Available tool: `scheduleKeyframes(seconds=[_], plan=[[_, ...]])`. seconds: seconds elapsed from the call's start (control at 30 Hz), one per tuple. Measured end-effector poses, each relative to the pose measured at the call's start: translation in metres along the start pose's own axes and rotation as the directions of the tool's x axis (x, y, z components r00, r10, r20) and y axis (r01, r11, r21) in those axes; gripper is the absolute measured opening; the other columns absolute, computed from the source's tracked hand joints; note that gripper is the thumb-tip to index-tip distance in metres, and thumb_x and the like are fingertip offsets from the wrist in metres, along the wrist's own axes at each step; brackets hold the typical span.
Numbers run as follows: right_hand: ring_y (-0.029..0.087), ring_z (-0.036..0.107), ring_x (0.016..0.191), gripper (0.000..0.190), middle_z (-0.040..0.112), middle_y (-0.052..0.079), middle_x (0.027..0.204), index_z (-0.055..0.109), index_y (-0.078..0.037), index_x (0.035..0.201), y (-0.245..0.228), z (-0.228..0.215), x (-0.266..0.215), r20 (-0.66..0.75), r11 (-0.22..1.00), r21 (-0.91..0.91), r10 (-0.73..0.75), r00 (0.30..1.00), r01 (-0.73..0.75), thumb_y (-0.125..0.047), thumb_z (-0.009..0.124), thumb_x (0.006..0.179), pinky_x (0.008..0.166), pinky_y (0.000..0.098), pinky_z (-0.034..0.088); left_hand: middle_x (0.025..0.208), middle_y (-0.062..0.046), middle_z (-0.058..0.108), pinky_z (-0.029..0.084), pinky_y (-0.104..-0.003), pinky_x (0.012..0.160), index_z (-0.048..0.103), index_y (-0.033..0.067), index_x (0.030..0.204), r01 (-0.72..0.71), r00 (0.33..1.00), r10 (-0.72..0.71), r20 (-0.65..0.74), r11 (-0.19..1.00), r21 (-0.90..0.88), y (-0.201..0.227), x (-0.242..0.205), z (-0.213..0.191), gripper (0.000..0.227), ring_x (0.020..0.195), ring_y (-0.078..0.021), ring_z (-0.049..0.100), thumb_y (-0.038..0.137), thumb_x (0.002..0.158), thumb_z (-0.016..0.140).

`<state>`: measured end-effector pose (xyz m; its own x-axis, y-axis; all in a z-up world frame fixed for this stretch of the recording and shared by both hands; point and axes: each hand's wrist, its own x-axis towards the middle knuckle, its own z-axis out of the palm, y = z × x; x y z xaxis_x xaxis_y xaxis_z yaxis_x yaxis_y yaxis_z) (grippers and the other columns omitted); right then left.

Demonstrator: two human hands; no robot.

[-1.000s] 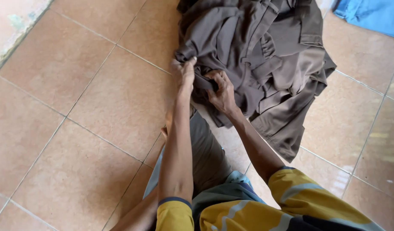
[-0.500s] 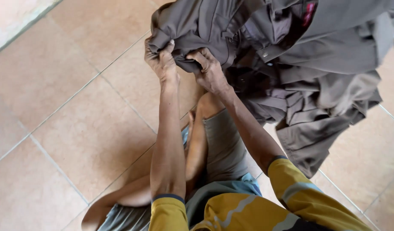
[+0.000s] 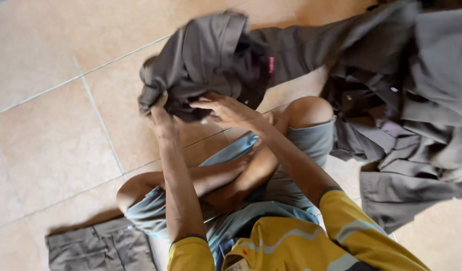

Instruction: A person sitting on the floor is folding and smoothing out several pairs of brown trousers.

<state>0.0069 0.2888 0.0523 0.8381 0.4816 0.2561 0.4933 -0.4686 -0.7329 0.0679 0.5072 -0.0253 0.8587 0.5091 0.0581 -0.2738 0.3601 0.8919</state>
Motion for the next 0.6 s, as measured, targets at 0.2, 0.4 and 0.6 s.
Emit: scheduleKeyframes(seconds=[0.2,0.4,0.6], plan=[[0.037,0.074,0.089,0.024,0.075,0.017,0.090,0.076,-0.009,0.112,0.135,0.029,-0.016,-0.044,0.971,-0.098,0.214,0.976,-0.217,-0.026,0.074,0.096,0.079,0.0456,0.059,0.109,-0.028,0.068,0.055,-0.062,0.093,0.058,-0.0031,0.123,0.484,0.795,-0.335,-0.507,0.853,0.196,-0.016,-0.019,-0.135,0.060,0.107,-0.0452,0.071,0.014,0.072,0.086],[0.038,0.043,0.148,0.136,0.033,0.027,0.162,0.007,-0.010,0.165,0.224,0.020,-0.013,-0.160,0.578,-0.037,0.802,0.576,-0.815,-0.084,0.084,0.080,0.120,0.0491,0.041,0.110,-0.022,0.067,0.046,-0.047,0.098,0.059,-0.0047,0.123,0.536,0.734,-0.275,-0.621,0.797,0.280,-0.034,-0.058,-0.159,0.073,0.110,-0.0316,0.065,0.030,0.071,0.096],[0.046,0.061,0.122,0.117,0.050,0.027,0.142,0.018,-0.005,0.162,0.162,0.101,0.003,-0.159,0.572,-0.529,0.658,0.736,-0.627,-0.044,0.091,0.079,0.101,0.0603,0.054,0.121,-0.017,0.071,0.050,-0.047,0.102,0.067,0.0026,0.130,0.511,0.849,-0.351,-0.395,0.737,0.443,-0.065,-0.051,-0.160,0.062,0.122,-0.0299,0.065,0.028,0.078,0.090]])
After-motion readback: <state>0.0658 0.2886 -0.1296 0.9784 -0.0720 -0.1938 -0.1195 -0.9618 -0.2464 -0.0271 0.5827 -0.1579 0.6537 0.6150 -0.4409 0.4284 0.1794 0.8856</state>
